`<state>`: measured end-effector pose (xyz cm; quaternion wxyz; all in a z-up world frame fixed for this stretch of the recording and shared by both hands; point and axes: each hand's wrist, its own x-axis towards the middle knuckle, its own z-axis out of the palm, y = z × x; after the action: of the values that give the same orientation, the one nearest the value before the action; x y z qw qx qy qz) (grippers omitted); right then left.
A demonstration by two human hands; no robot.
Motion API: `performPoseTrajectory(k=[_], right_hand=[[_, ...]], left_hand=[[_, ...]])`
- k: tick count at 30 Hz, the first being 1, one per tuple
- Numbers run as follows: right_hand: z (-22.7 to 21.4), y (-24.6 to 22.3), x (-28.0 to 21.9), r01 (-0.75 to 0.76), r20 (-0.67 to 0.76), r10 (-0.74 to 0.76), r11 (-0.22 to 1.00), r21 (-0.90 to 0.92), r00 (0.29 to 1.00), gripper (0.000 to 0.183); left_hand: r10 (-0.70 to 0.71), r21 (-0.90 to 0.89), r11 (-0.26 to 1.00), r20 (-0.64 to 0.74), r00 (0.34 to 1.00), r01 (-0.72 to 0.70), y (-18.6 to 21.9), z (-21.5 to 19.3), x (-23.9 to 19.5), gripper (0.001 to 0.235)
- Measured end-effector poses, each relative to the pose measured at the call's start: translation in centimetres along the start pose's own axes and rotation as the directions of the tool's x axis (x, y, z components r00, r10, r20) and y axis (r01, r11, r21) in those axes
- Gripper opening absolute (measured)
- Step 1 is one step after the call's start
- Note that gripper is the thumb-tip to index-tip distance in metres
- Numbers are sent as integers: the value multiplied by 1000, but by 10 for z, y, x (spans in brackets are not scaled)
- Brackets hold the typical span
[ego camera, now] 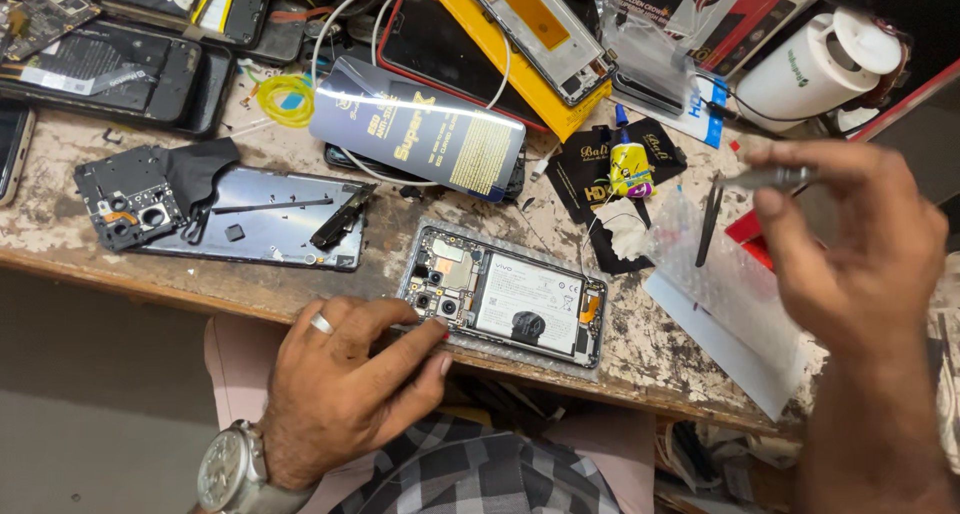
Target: The person reassembles a disassembled smartphone by aligning the back cover and securing internal components with a screwdriver. After powering on the device, they enter a passcode and navigate the touchscreen to verify functionality.
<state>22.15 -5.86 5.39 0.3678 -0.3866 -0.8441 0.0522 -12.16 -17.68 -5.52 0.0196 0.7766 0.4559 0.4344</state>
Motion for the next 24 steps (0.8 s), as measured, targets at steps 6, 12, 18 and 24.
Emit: performPoseTrajectory(k=[6,12,18,24], right_hand=[[8,-34,-31,-86,-42,103,951,297,994,25],[22,-55,-54,-216,-7,259,821,528,966,33],[38,-35,-81,-139,-91,334,604,785,938,29],[50,-12,-110,-245,106,550,187,951,829,14]], left_hand=[[-52,36,998,68,996,50,5,-1,4,33],[-112,66,992,146,983,103,9,-3,7,36],[-113,64,992,56,992,109,8,1,3,34],[-128,89,988,21,992,126,4,7,-3,30]])
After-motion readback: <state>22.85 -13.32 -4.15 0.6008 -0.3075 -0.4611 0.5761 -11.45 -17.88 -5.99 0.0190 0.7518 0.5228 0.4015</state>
